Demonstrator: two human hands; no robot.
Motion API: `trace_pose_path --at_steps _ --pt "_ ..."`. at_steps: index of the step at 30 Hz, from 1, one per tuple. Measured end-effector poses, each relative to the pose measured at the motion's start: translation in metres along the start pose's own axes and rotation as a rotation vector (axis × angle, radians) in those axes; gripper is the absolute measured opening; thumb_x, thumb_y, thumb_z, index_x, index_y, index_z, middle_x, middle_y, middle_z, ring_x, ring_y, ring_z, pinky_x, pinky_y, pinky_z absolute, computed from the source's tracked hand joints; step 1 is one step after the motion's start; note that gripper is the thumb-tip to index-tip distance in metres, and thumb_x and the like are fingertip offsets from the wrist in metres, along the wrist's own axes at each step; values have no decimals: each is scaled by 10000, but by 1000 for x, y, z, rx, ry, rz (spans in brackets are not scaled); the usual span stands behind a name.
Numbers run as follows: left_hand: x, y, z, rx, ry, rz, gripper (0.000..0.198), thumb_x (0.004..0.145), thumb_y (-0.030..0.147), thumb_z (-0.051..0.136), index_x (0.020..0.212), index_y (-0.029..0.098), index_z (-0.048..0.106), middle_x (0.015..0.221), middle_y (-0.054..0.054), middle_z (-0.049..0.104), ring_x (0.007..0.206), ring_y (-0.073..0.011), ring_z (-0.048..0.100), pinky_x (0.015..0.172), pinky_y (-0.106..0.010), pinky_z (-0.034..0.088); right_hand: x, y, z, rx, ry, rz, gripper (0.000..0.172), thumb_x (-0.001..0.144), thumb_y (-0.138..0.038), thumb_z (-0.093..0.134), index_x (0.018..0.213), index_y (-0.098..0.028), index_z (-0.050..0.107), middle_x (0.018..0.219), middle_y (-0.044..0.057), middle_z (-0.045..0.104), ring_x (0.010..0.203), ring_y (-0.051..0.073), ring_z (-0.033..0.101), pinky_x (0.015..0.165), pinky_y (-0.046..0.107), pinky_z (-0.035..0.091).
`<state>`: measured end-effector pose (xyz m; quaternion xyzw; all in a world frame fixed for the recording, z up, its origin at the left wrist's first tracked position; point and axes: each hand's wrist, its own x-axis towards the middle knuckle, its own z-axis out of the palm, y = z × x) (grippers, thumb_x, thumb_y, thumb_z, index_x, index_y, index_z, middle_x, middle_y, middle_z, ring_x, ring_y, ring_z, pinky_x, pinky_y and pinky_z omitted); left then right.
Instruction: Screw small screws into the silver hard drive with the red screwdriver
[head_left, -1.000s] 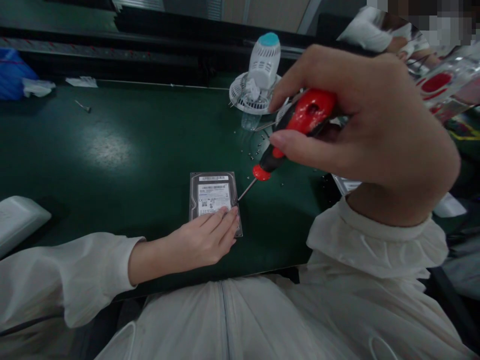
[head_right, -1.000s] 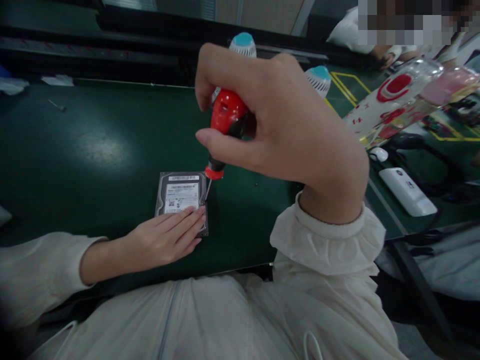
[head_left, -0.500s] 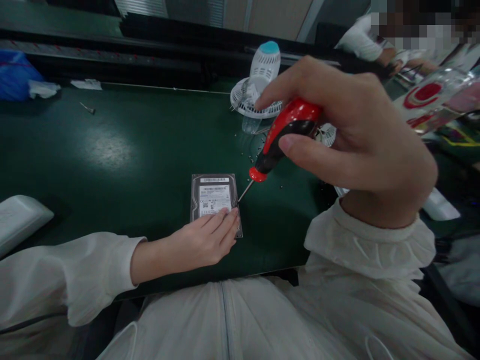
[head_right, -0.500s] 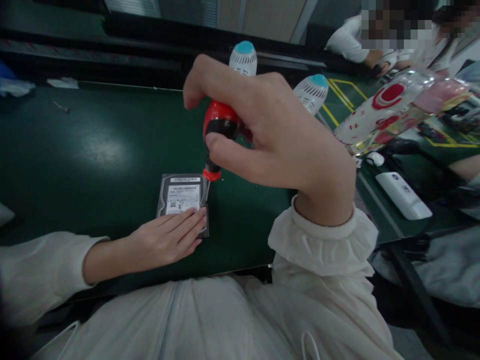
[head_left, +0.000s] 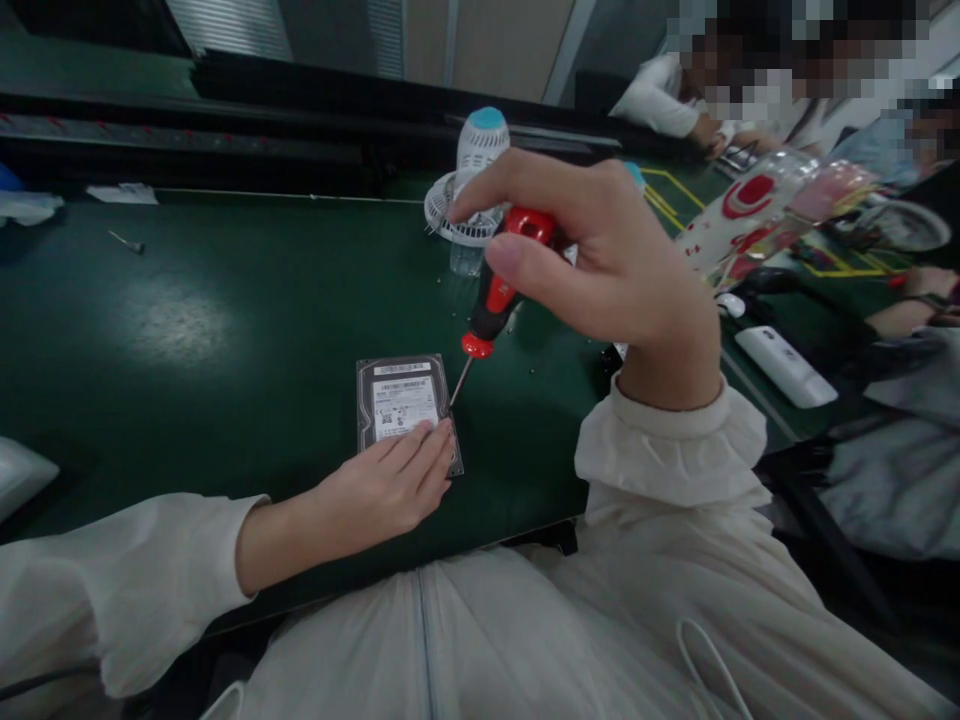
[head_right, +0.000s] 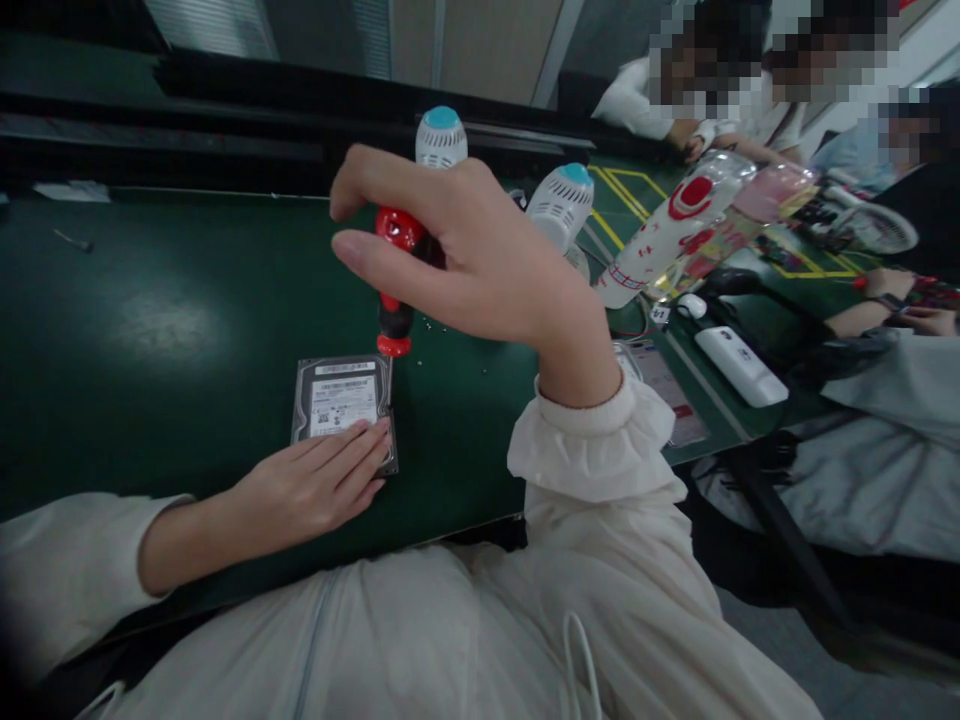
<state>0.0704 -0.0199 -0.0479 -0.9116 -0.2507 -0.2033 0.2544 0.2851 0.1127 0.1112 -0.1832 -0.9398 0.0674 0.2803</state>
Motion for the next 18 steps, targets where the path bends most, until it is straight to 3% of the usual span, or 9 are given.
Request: trace_pose_path --at_steps 3,8,14,18 --pt "0 0 1 -2 1 0 332 1016 199 573 1209 -30 715 1238 -216 758 1048 -286 779 876 -364 625 0 0 0 -74 20 37 402 990 -475 533 1133 -141 705 964 30 687 726 102 501 794 274 414" --pt "-1 1 1 -3 -21 -4 345 1027 207 564 1240 -26 702 1268 -214 746 1082 -288 771 909 -371 623 -1 3 -6 0 -65 -49 479 973 -435 473 1289 -107 621 1228 80 676 859 120 576 852 285 426" --pt "-2 1 0 1 -35 -5 353 1034 210 550 1253 -27 694 1281 -219 739 1093 -291 768 901 -372 626 -2 5 -2 -114 -14 37 424 996 -478 525 1239 -144 622 1032 19 653 709 75 482 801 278 403" --pt "-2 1 0 3 -30 -12 345 1027 208 566 1244 -24 699 1267 -212 747 1094 -287 768 899 -368 626 -1 4 0 70 -35 32 406 912 -391 567 1240 -153 546 1217 67 588 760 93 476 772 295 405"
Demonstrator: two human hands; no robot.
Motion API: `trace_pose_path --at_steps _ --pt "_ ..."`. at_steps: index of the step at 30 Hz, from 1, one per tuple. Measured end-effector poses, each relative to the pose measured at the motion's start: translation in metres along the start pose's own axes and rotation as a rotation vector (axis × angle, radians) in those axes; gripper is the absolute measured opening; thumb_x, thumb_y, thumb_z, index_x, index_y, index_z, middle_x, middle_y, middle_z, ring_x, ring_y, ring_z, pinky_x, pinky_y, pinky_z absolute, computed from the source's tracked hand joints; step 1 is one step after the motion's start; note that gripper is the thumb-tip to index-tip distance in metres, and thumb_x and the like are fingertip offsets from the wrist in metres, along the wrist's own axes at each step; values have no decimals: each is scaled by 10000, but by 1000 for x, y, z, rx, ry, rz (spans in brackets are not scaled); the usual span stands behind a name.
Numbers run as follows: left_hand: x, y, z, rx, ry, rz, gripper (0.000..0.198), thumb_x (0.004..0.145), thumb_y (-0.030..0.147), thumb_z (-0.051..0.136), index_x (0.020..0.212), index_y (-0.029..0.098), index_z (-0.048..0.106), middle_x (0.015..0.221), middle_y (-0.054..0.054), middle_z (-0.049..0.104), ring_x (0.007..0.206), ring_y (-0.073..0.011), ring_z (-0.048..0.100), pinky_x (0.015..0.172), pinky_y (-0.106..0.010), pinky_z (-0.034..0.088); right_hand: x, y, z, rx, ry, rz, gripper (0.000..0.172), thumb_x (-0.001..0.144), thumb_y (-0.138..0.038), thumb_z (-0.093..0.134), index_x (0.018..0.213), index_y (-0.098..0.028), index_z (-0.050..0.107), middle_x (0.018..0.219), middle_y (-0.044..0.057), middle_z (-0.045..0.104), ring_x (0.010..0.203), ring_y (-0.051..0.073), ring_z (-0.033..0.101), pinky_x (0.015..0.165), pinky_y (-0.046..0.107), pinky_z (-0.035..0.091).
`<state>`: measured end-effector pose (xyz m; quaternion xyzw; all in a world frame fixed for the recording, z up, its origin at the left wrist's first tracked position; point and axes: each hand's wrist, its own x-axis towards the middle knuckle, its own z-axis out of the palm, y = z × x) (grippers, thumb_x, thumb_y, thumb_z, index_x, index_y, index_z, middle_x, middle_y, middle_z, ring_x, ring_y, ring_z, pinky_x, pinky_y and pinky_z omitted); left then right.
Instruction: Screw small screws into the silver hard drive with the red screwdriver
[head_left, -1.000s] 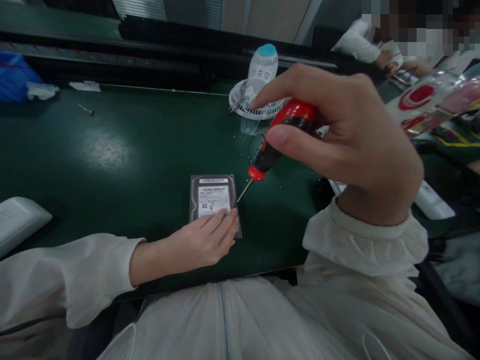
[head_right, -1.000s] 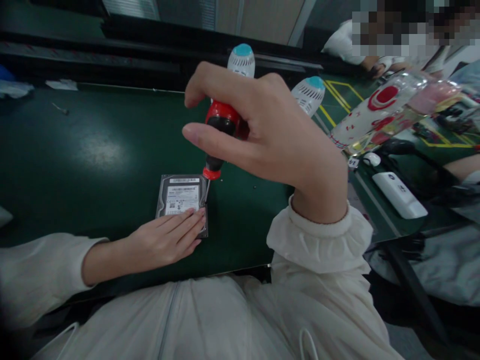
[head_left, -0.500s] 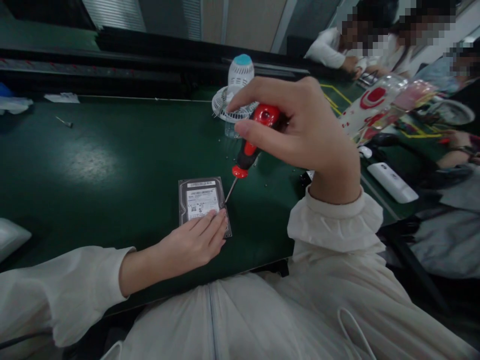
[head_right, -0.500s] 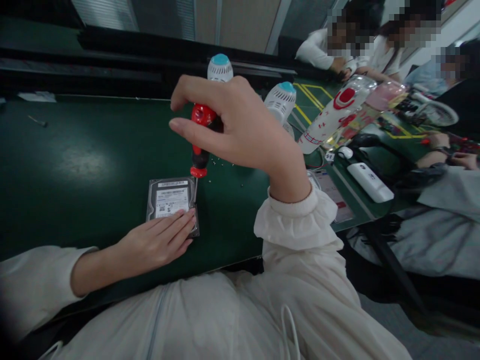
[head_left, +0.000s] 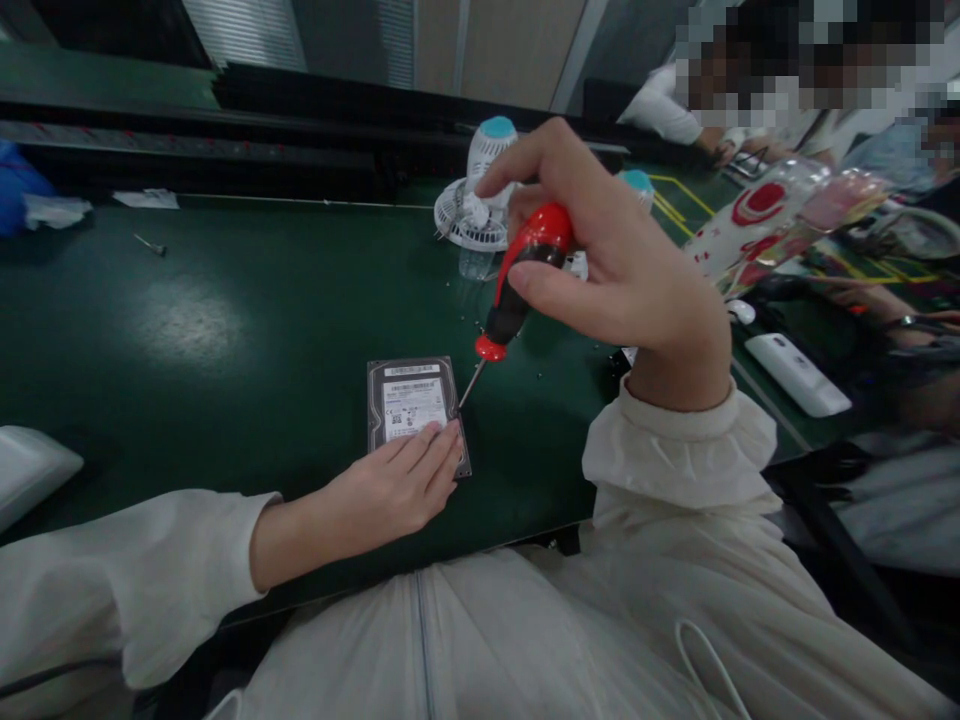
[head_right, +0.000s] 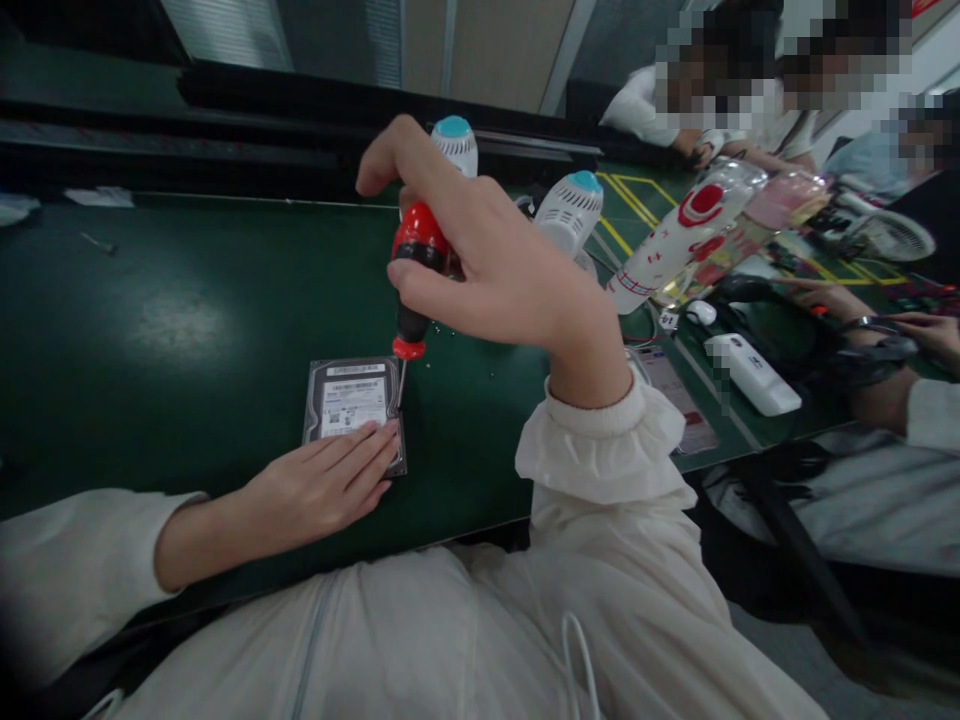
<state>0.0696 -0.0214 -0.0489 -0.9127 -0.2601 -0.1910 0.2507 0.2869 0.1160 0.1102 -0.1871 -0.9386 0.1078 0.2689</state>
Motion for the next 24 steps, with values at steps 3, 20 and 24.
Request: trace_pose_path --at_steps 3,20,24 --pt "0 0 0 -7 13 -1 335 1024 207 574 1236 -15 705 1255 -205 754 1092 -280 768 905 -362 623 1 -1 0 80 -21 -22 400 924 -433 539 1199 -144 564 1150 60 591 756 96 465 763 297 407" --pt "-2 -1 -1 -13 -3 1 341 1040 195 539 1262 -19 685 1281 -205 743 1118 -284 760 933 -372 620 -1 -2 -2 -21 29 19 268 913 -453 636 901 -188 599 845 -5 555 717 95 439 716 283 356" --pt "-2 0 -1 -1 -6 -4 334 1045 201 530 1259 1 691 1286 -188 745 1129 -273 757 942 -358 618 -1 -1 -4 -38 36 4 266 863 -430 619 993 -198 592 956 14 599 749 108 469 732 288 382"
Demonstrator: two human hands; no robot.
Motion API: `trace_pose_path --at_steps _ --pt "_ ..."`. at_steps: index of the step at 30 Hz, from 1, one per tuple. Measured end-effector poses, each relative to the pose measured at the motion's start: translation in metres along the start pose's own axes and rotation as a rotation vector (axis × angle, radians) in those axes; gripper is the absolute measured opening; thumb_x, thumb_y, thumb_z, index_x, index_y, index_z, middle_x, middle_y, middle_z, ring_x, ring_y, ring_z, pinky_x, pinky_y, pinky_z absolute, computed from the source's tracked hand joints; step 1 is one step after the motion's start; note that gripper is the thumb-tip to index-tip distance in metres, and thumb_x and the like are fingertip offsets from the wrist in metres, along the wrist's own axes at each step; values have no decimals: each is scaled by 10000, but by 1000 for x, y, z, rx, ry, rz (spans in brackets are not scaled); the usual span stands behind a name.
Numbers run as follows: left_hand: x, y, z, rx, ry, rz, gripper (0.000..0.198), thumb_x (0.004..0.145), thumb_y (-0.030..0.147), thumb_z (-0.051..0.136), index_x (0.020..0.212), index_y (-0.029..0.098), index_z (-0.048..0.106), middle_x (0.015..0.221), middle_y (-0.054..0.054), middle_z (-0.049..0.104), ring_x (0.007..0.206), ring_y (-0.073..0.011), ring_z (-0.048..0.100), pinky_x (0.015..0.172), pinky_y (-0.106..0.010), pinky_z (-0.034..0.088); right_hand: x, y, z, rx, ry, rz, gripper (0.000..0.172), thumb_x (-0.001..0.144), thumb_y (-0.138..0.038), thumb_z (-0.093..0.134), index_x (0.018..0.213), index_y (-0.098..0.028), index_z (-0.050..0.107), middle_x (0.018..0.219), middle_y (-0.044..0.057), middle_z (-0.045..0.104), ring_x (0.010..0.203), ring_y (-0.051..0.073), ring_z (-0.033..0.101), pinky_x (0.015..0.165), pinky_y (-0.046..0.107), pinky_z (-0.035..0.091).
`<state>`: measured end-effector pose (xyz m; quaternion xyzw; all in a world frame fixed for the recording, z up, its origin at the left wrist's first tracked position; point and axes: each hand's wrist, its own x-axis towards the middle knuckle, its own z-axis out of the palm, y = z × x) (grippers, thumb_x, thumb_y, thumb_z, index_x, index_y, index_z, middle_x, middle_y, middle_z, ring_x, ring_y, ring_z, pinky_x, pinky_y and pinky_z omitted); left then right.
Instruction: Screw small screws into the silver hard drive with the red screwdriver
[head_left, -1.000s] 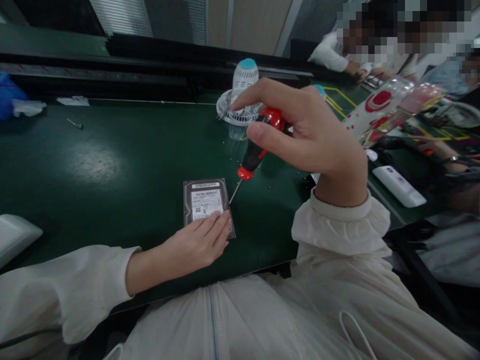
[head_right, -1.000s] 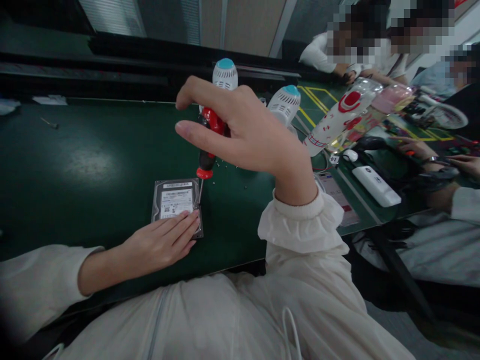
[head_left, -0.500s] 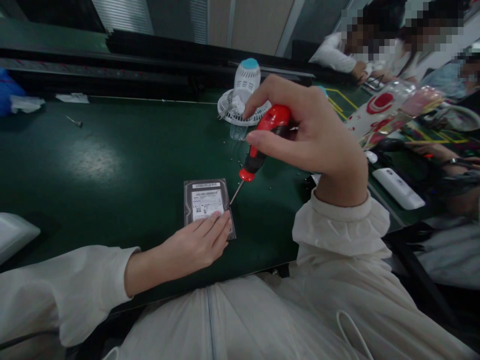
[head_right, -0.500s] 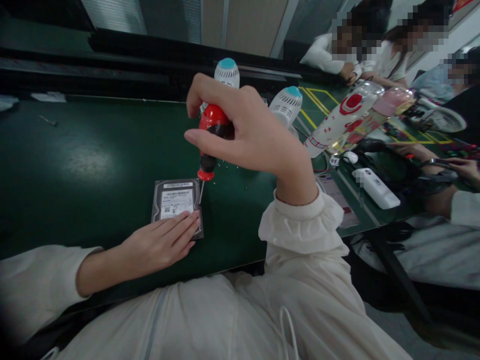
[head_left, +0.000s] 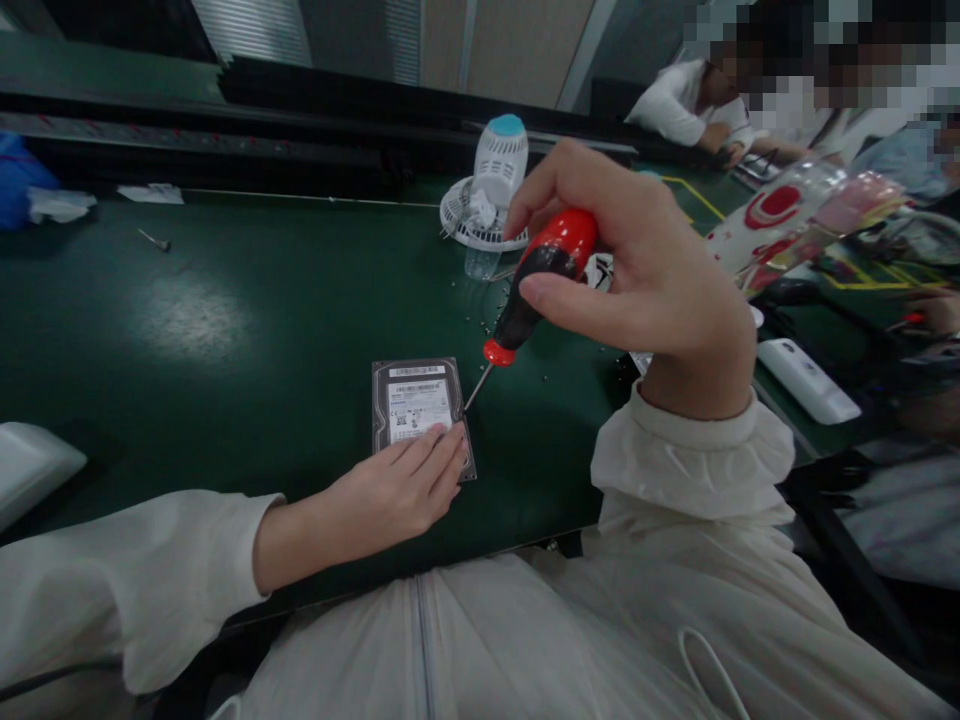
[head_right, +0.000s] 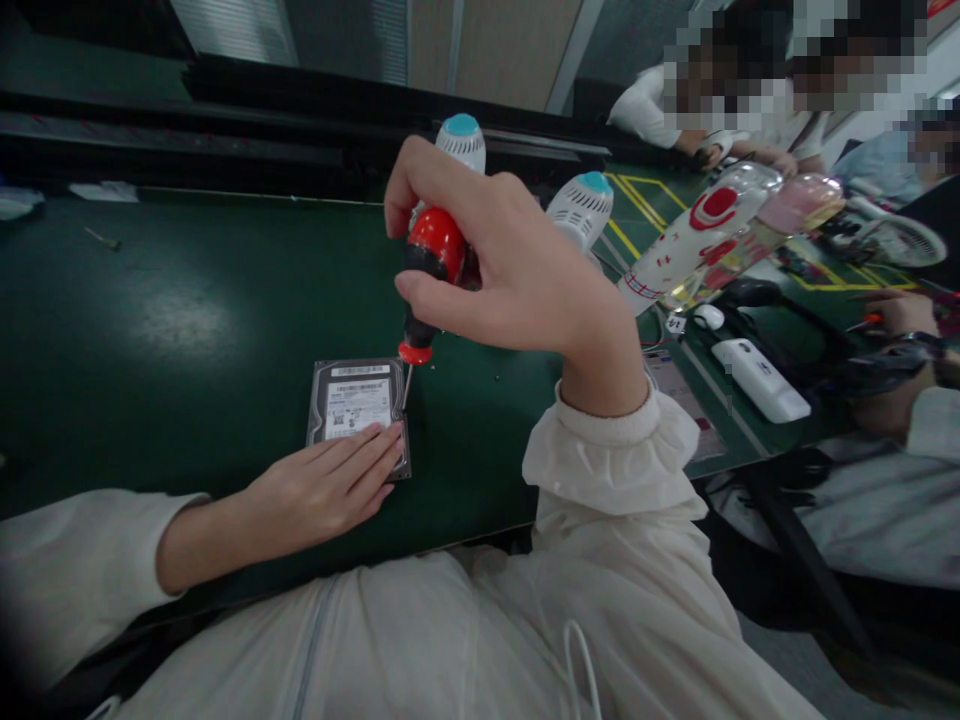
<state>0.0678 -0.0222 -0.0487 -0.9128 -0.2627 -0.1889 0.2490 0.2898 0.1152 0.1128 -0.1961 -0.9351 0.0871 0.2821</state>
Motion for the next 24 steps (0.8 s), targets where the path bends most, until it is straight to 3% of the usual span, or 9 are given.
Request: trace_pose_path --at_steps 3,9,15,21,24 --pt "0 0 0 -5 -1 2 342 1046 202 527 1267 -5 685 1289 -190 743 1132 -273 756 944 -359 618 0 1 0 33 -27 -31 290 850 -433 600 1033 -209 583 1009 23 600 794 123 499 769 296 400" --pt "0 0 0 -12 -17 0 349 1038 209 550 1278 -8 680 1303 -202 733 1132 -280 754 942 -364 614 0 1 2 -20 13 17 309 886 -465 691 908 -167 614 853 -9 569 724 78 455 696 271 345" --pt "1 0 -1 -34 -20 -5 354 1032 212 566 1278 -17 679 1300 -208 733 1119 -288 758 924 -377 619 0 0 -3 -16 -52 -96 299 879 -392 648 1032 -137 621 956 34 612 751 95 455 716 292 383" --pt "1 0 -1 -34 -10 -8 338 1028 204 575 1260 -14 689 1284 -203 742 1102 -286 764 912 -374 623 -1 -3 -3 -29 -9 -9 314 924 -440 662 942 -127 657 885 27 604 738 82 465 703 286 348" --pt "0 0 0 -39 -15 -12 348 1031 211 574 1274 -14 683 1298 -205 735 1113 -288 761 919 -375 622 -1 -3 -4 -49 -52 -59 308 918 -400 619 1047 -122 656 956 45 614 751 87 456 729 284 359"
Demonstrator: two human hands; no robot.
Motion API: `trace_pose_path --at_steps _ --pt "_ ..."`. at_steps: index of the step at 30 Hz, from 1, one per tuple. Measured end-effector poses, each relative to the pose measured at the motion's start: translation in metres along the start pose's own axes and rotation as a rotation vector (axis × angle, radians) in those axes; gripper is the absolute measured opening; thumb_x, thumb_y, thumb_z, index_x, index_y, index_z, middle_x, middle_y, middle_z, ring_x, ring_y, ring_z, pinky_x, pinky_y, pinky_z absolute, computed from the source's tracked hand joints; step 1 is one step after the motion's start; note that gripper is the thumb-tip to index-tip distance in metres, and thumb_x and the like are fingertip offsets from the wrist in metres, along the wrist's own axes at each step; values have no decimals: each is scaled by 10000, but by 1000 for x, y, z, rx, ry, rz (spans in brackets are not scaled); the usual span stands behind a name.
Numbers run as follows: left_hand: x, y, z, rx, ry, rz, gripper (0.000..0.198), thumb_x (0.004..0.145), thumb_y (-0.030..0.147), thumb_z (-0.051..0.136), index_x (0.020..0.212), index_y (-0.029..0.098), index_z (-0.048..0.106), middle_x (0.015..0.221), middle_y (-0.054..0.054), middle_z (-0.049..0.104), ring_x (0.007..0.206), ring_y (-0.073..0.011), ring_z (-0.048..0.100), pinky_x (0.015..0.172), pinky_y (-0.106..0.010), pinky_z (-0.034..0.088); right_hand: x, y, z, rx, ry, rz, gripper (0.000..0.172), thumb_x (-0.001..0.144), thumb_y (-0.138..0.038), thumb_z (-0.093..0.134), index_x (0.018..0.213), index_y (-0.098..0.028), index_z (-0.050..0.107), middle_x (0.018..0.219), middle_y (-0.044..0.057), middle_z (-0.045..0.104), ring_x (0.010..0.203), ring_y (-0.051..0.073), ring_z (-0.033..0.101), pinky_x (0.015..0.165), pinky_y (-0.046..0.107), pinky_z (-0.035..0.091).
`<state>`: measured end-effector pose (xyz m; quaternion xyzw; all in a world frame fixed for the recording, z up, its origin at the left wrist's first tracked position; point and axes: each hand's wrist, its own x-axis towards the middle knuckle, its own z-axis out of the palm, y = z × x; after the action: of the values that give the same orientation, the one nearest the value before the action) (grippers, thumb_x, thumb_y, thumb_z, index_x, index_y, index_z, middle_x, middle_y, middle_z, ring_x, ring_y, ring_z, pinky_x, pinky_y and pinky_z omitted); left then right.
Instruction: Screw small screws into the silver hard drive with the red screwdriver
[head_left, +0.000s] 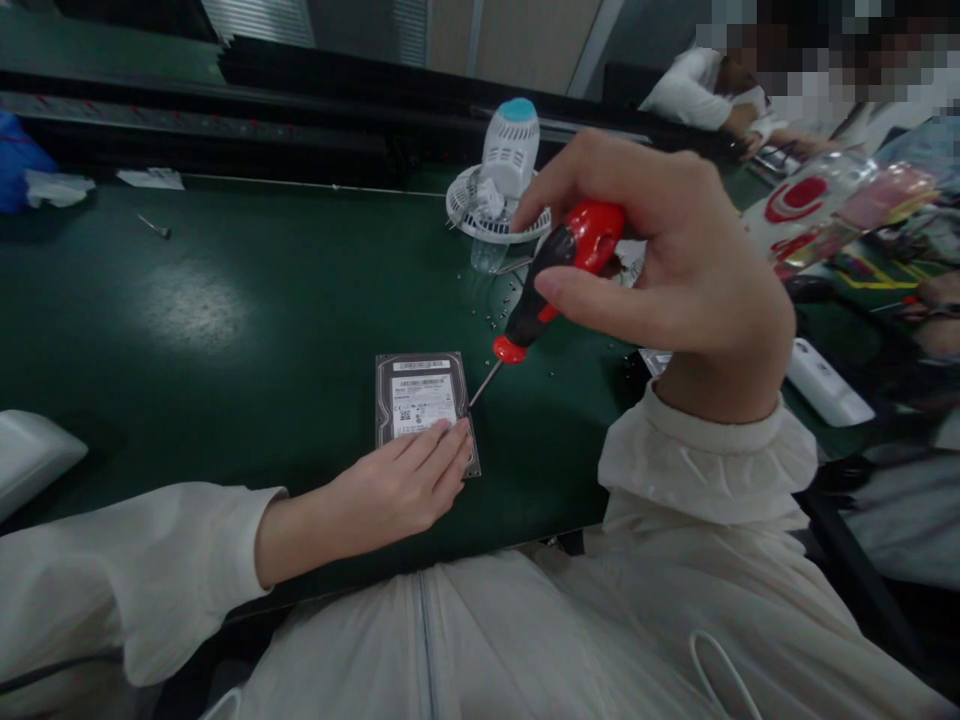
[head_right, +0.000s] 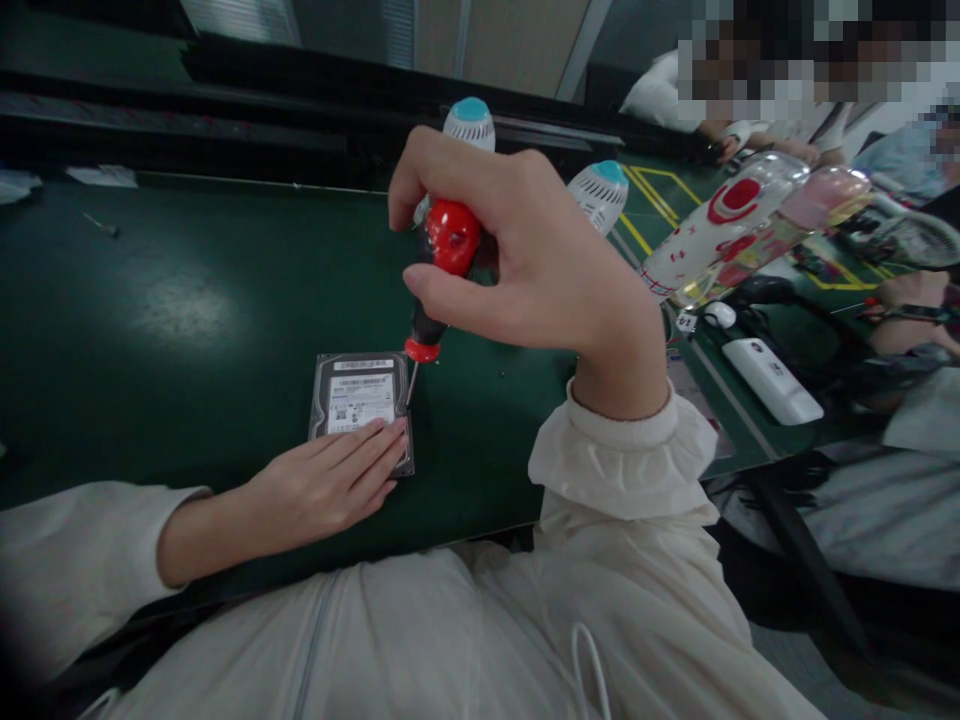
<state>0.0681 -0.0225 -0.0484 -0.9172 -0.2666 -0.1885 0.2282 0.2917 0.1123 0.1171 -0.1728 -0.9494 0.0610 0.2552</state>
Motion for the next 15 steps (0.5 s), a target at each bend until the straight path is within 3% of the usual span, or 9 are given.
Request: trace_pose_path --at_steps 3,8,15 --pt "0 0 0 5 -5 -3 358 1035 220 570 1289 -9 678 1316 -202 727 1124 -287 756 918 -370 621 0 0 0 9 -18 -6 331 931 -428 574 1090 -147 644 968 42 606 755 97 443 751 293 354" --pt "1 0 0 20 2 1 346 1041 223 557 1270 1 691 1296 -195 739 1117 -276 755 921 -363 612 0 0 2 -1 50 87 287 916 -417 647 946 -134 680 860 28 605 711 85 448 718 293 328" --pt "1 -1 1 -13 -5 -21 356 1032 233 568 1279 7 690 1308 -194 735 1124 -279 744 912 -371 600 0 1 -1 -10 -14 23 345 949 -452 545 1105 -167 664 973 37 630 752 100 463 755 299 359"
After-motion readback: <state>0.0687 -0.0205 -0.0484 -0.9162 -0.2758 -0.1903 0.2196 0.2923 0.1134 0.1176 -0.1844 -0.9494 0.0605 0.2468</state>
